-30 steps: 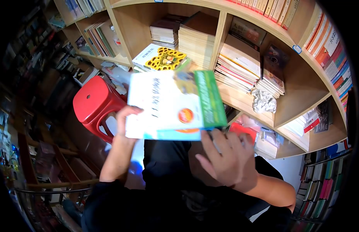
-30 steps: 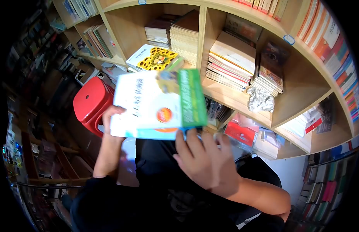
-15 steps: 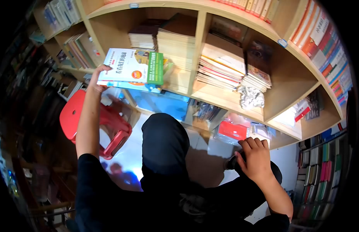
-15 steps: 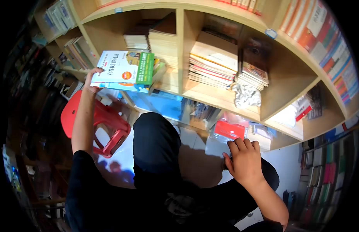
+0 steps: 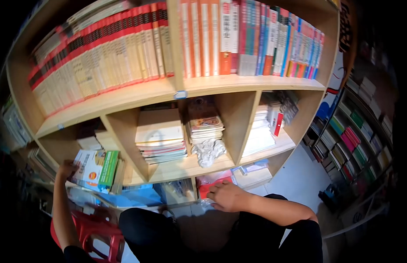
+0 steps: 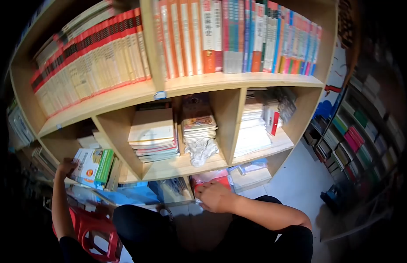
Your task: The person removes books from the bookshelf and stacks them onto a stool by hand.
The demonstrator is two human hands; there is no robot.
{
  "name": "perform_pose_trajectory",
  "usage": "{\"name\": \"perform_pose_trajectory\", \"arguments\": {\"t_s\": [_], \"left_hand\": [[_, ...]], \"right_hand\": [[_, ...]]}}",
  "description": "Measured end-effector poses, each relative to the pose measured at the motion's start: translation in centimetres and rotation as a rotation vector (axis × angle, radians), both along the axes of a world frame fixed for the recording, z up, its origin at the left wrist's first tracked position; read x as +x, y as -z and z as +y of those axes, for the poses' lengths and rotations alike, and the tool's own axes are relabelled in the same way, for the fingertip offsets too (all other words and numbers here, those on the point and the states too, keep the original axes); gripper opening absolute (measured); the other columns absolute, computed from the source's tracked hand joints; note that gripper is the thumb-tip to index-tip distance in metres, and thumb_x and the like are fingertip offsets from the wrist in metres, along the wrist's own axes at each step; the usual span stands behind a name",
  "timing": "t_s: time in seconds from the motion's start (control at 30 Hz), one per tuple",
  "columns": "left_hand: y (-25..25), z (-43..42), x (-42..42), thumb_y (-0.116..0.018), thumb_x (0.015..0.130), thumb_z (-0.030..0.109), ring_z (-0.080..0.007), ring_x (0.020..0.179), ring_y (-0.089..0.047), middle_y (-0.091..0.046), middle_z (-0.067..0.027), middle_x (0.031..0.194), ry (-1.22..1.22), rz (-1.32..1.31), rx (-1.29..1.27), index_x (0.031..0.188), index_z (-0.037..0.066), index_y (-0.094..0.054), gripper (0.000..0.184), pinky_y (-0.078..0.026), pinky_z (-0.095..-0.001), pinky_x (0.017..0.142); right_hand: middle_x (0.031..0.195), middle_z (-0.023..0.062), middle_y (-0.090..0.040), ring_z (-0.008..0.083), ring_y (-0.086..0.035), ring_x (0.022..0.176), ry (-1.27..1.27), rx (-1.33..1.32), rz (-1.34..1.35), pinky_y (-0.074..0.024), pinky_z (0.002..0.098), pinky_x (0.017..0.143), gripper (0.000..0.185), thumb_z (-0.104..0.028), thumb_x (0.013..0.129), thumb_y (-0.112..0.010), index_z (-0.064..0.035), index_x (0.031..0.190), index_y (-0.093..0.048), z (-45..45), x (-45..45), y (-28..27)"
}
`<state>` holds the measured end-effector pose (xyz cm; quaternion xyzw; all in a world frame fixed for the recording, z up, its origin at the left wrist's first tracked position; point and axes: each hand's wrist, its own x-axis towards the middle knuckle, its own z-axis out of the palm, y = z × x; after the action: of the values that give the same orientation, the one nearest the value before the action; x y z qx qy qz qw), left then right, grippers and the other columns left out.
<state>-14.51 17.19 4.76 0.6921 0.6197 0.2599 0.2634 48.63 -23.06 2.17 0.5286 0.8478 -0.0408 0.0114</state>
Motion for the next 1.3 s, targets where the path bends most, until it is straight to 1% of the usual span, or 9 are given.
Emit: {"name": "perform_pose_trajectory", "arguments": {"t_s": [0.2, 0.27, 0.53, 0.63, 0.73, 0.93, 1.17, 1.2, 1.3], "left_hand": [[2.9, 4.1, -1.7, -0.079, 0.075, 0.009, -0.0283, 0.071, -0.072, -0.073, -0.0183, 0.086, -0.081, 0.178, 0.136, 0.113, -0.001, -0.068, 0.041, -0.057, -0.0411, 0.06], [2.3, 1.7, 0.1, -0.076, 0.074, 0.012, -0.0318, 0.08, -0.074, -0.073, -0.0205, 0.088, -0.126, 0.617, 0.466, 0.11, 0.0, -0.069, 0.039, -0.058, -0.0414, 0.067], [-19.9, -22.5, 25.1, -0.078, 0.08, 0.041, -0.037, 0.089, -0.072, -0.073, -0.019, 0.09, 0.068, 1.026, 0.369, 0.099, 0.004, -0.071, 0.042, -0.057, -0.0474, 0.078], [-24.4, -22.8, 32.2, -0.077, 0.082, 0.029, -0.0353, 0.086, -0.068, -0.069, -0.0151, 0.085, 0.125, 1.063, 0.92, 0.098, 0.006, -0.065, 0.031, -0.054, -0.047, 0.075], [-27.6, -22.1, 39.0, -0.071, 0.089, 0.028, -0.0319, 0.094, -0.065, -0.065, -0.0122, 0.096, 0.364, 0.809, 1.308, 0.106, 0.006, -0.062, 0.029, -0.054, -0.0432, 0.075], [-19.0, -22.4, 45.1, -0.068, 0.092, 0.031, -0.0417, 0.112, -0.057, -0.061, -0.0224, 0.118, 0.46, -0.01, 1.304, 0.12, -0.001, -0.062, 0.043, -0.044, -0.0485, 0.099], [-15.4, -21.3, 47.8, -0.069, 0.089, 0.033, -0.0323, 0.115, -0.053, -0.061, -0.014, 0.114, 0.235, -0.026, 1.362, 0.112, 0.002, -0.065, 0.039, -0.033, -0.0478, 0.102], [-15.0, -21.2, 48.1, -0.069, 0.088, 0.034, -0.0313, 0.114, -0.052, -0.061, -0.0128, 0.113, 0.21, -0.015, 1.362, 0.112, 0.003, -0.065, 0.04, -0.032, -0.0477, 0.103], [-14.8, -21.6, 48.2, -0.07, 0.086, 0.035, -0.0303, 0.111, -0.052, -0.061, -0.0122, 0.112, 0.2, -0.008, 1.313, 0.113, 0.004, -0.065, 0.042, -0.031, -0.0466, 0.103]], "right_hand": [[0.11, 0.0117, -0.062, 0.0301, -0.061, 0.11, -0.063, 0.092, 0.17, -0.0485, 0.0451, 0.093, 0.032, -0.029, 0.09, -0.067, -0.0046, 0.111, -0.066, -1.2, 2.1, -3.8], [0.109, 0.0113, -0.062, 0.0297, -0.061, 0.109, -0.058, 0.126, 0.133, -0.0489, 0.0451, 0.092, 0.032, -0.028, 0.09, -0.068, -0.0046, 0.11, -0.066, -1.7, 3.6, -7.0], [0.088, 0.0112, -0.067, 0.0323, -0.068, 0.088, 0.128, 1.025, -0.377, -0.0544, 0.0449, 0.081, 0.01, -0.012, 0.084, -0.071, -0.0068, 0.089, -0.064, 3.8, 7.5, -37.0], [0.101, 0.0242, -0.073, 0.0361, -0.069, 0.101, 0.314, 1.098, -0.559, -0.0518, 0.0485, 0.093, 0.035, -0.033, 0.095, -0.057, -0.0019, 0.092, -0.072, 8.5, 5.1, -45.6], [0.096, 0.0243, -0.072, 0.0437, -0.068, 0.095, 0.119, 1.386, 0.197, -0.0501, 0.0538, 0.09, 0.042, -0.038, 0.102, -0.047, -0.0026, 0.1, -0.07, 14.9, 3.6, -42.7], [0.099, 0.0185, -0.072, 0.0355, -0.067, 0.099, -0.036, 1.674, 0.188, -0.0508, 0.0505, 0.088, 0.038, -0.038, 0.096, -0.054, -0.005, 0.106, -0.069, 21.6, 4.4, -37.0], [0.111, 0.0051, -0.072, 0.0162, -0.066, 0.098, 0.118, 0.75, 0.289, -0.0518, 0.036, 0.086, 0.047, -0.039, 0.096, -0.064, -0.012, 0.133, -0.06, 20.5, 7.2, -44.3], [0.133, 0.0163, -0.066, 0.031, -0.066, 0.116, 0.103, 0.707, 0.375, -0.0521, 0.0457, 0.095, 0.066, -0.049, 0.083, -0.071, -0.0152, 0.139, -0.06, 20.2, 7.0, -44.4], [0.13, 0.0149, -0.068, 0.0338, -0.067, 0.114, 0.14, 0.808, 0.348, -0.0503, 0.0463, 0.1, 0.065, -0.053, 0.087, -0.063, -0.0168, 0.14, -0.061, 20.0, 5.9, -42.9]]}}
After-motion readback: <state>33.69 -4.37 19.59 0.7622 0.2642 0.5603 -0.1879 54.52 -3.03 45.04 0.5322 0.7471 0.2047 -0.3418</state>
